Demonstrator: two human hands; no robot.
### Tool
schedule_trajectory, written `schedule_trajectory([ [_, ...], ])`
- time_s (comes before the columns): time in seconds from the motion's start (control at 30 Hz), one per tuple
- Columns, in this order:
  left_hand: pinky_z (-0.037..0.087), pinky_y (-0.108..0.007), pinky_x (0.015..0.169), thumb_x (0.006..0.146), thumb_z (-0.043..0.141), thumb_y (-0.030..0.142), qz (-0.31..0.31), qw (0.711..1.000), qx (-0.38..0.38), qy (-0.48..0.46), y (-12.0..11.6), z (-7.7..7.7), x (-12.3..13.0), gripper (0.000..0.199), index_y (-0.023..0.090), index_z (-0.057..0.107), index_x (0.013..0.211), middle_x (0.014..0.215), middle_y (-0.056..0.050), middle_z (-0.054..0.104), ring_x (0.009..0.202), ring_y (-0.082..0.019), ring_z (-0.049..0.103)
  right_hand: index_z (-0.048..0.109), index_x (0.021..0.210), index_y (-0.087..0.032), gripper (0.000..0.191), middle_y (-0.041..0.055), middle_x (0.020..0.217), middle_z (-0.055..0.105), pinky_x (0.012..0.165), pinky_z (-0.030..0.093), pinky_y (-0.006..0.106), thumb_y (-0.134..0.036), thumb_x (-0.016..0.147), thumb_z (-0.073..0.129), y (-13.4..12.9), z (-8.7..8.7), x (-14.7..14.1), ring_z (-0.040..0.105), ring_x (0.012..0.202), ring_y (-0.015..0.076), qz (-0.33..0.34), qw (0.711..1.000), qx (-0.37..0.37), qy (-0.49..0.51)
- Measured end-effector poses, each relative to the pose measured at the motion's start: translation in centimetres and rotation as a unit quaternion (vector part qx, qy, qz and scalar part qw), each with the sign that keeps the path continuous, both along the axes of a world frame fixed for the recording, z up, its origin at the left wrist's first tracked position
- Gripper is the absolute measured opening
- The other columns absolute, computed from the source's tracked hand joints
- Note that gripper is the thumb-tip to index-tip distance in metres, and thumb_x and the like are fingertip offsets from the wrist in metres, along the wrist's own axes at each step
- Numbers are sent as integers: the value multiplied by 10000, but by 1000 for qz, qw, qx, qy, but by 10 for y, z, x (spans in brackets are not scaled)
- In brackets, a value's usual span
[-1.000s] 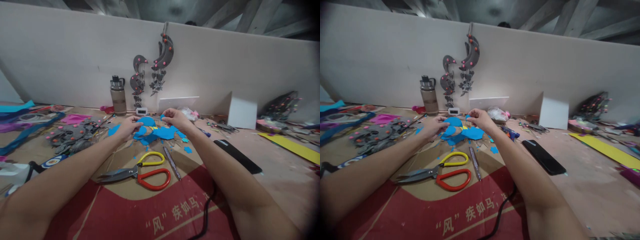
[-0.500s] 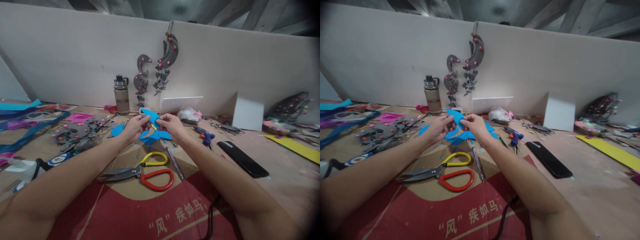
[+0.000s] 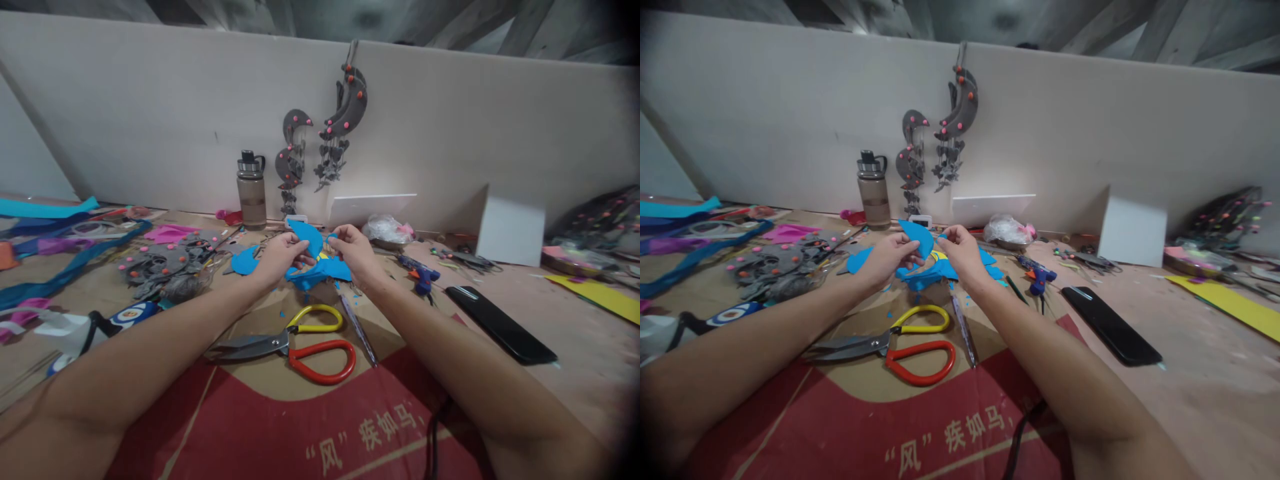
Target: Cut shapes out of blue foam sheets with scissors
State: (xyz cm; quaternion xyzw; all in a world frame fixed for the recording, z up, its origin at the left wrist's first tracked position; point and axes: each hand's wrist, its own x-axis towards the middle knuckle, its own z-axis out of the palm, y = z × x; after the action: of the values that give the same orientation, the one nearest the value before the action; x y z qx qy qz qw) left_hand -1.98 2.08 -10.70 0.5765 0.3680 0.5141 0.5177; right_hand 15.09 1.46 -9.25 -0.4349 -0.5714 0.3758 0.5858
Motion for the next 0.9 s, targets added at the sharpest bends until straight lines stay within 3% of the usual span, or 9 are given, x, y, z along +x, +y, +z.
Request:
schedule_trajectory([
  [0.2,455,-239,513,833,684,310,28,999,4,33,-3,5,0,245,180,482,782,648,-27,670,603,-168,690,494,724,-216,275,-62,628,514,588,339,250,-332,574,693,-5,3,-1,491,616,116,1,999,-31,11],
  [0.43,479,-255,511,845,678,349,32,999,-5,30,-7,6,2,252,176,496,817,698,-61,705,631,-198,706,544,671,-207,289,-73,583,477,494,283,249,-350,540,758,-10,1,-7,362,522,86,29,998,-51,35],
  [0.53,499,-263,532,832,699,371,16,1000,-10,23,-7,5,2,262,164,539,825,692,-57,694,629,-192,699,556,695,-208,314,-73,573,483,478,295,251,-381,547,773,-11,-3,-9,375,505,89,49,996,-63,37],
  [0.77,506,-247,592,753,778,444,-51,997,-24,-59,-3,1,4,348,146,612,818,689,-25,648,622,-126,641,557,676,-200,383,-51,633,522,509,310,252,-454,521,798,-8,-6,-7,388,552,89,13,998,-66,-1],
  [0.9,491,-247,622,654,858,355,-74,995,-22,-63,-1,-1,4,351,129,641,811,746,-34,659,685,-129,646,568,687,-197,390,-43,647,526,531,328,255,-474,533,795,-7,-6,-6,406,577,97,-2,998,-50,-26],
])
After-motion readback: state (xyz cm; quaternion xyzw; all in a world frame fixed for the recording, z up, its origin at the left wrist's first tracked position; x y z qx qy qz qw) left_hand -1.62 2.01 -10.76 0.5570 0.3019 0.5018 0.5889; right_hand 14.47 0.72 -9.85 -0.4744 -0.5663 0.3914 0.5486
